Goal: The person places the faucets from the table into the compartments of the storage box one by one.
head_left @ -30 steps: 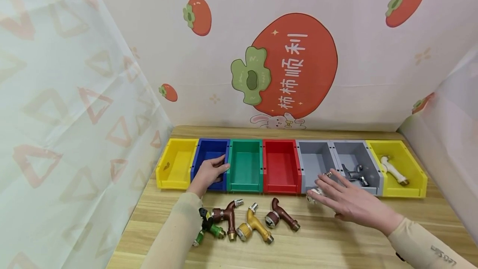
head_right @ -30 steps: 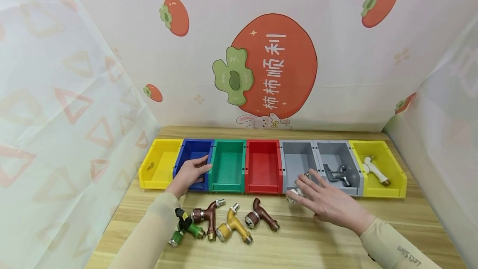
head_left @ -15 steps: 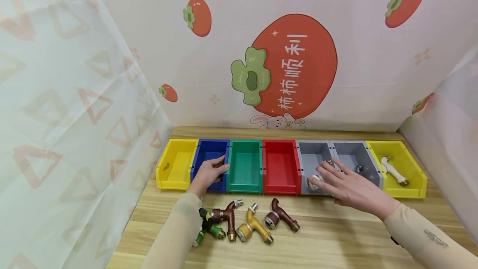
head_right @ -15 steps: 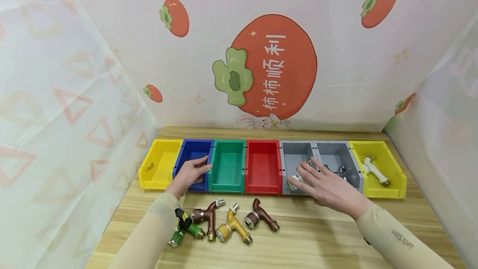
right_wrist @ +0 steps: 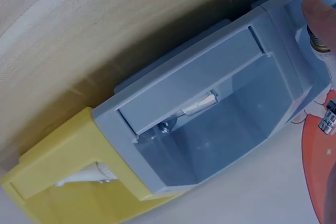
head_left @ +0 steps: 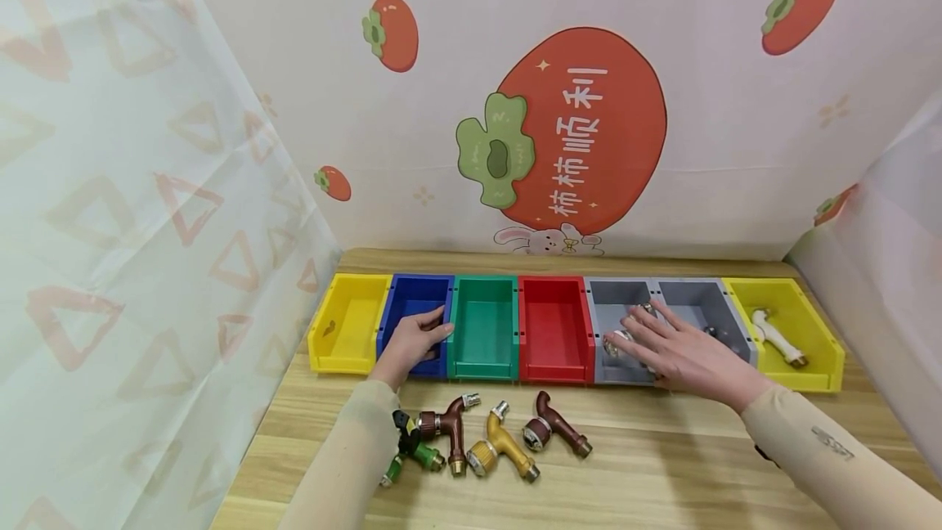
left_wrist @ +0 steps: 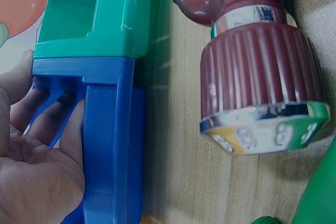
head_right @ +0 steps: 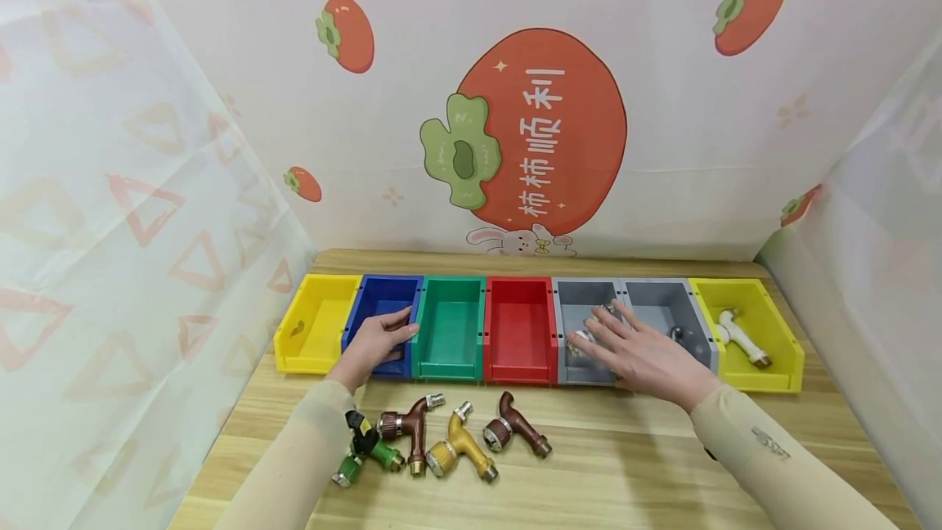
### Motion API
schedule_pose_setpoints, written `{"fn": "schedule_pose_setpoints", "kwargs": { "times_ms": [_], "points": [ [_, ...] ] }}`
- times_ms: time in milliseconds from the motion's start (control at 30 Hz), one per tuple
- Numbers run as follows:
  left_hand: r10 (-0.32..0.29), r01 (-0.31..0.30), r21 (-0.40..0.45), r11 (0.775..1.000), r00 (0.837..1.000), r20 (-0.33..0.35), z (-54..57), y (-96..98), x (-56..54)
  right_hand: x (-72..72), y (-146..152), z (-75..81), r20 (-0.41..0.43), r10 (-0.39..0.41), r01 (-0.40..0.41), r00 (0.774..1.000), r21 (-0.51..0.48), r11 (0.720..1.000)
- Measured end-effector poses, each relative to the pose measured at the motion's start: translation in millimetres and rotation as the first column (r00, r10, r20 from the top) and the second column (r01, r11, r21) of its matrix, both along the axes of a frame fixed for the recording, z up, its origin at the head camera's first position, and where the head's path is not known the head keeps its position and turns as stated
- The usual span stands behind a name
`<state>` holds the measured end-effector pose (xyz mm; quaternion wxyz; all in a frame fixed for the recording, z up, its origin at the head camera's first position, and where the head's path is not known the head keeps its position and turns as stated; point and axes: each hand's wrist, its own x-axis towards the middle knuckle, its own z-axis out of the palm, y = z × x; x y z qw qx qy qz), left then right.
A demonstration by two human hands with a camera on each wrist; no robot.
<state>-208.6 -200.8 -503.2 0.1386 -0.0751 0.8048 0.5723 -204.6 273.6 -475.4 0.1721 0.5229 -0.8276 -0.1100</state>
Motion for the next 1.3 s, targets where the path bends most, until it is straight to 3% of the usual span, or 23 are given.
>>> {"fn": "schedule_pose_setpoints", "kwargs": {
  "times_ms": [833,1300],
  "points": [
    [-0.008,0.008,-0.003,1.0,1.0,0.003,-0.6,0.2,-0.4,-11.4,0.2,0.3,0.095,-0.065,0.06,0.993,0.054,0.997],
    [-0.003,0.003,0.008,1.0,1.0,-0.005,-0.9,0.0,0.4,-19.4,-1.6,-0.2,0.132,-0.032,0.028,0.991,0.031,0.999]
  ]
}}
